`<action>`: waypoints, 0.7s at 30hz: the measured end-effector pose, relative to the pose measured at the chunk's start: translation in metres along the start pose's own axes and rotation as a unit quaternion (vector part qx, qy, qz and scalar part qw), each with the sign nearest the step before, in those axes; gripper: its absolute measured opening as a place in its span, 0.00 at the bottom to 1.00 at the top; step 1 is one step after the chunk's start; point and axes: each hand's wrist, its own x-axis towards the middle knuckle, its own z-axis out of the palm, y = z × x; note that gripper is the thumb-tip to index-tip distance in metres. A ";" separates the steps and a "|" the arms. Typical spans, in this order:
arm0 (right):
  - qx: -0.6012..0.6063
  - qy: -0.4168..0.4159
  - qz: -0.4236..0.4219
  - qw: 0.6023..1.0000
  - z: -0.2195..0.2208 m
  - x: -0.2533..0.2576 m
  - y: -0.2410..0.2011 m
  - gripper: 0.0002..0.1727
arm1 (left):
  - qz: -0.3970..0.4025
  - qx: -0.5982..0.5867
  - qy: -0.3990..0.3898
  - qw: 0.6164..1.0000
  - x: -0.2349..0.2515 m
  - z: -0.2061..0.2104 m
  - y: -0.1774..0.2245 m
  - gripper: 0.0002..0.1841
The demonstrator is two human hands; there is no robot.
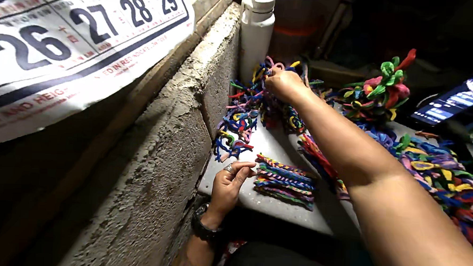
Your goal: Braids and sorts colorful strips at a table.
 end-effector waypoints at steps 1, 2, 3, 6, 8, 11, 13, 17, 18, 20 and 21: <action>-0.019 -0.014 -0.007 1.000 0.002 0.004 0.002 0.11 | 0.000 0.004 0.005 1.000 -0.001 -0.001 0.001 0.12; -0.025 -0.005 -0.016 1.000 0.000 0.003 0.003 0.10 | 0.001 0.008 0.010 1.000 -0.002 -0.003 0.001 0.12; -0.018 0.015 -0.016 1.000 -0.008 -0.001 0.002 0.10 | 0.001 0.012 0.013 1.000 -0.002 -0.004 0.002 0.12; 0.000 0.087 0.002 0.996 -0.045 -0.030 -0.005 0.10 | -0.016 0.011 0.019 1.000 0.000 -0.003 0.001 0.12; 0.042 0.128 0.011 0.991 -0.058 -0.062 -0.006 0.11 | -0.029 -0.001 0.018 0.999 0.003 0.001 -0.001 0.12; 0.148 0.178 -0.009 0.973 -0.050 -0.124 -0.013 0.11 | -0.055 -0.020 0.024 0.998 0.011 0.011 -0.007 0.13; 0.201 0.185 -0.018 0.962 -0.029 -0.169 -0.025 0.10 | -0.086 -0.048 0.029 0.995 0.015 0.018 -0.007 0.15; 0.280 0.195 -0.007 0.940 0.018 -0.235 -0.044 0.10 | -0.083 -0.125 0.012 0.989 0.018 0.027 -0.009 0.19; 0.286 0.205 -0.002 0.936 0.027 -0.247 -0.048 0.10 | -0.073 -0.140 0.004 0.987 0.017 0.029 -0.009 0.18; 0.270 0.225 0.008 0.936 0.041 -0.264 -0.054 0.11 | -0.056 -0.154 0.003 0.987 0.016 0.034 -0.009 0.19; 0.260 0.234 0.013 0.937 0.046 -0.270 -0.056 0.12 | -0.047 -0.159 0.004 0.986 0.015 0.036 -0.010 0.17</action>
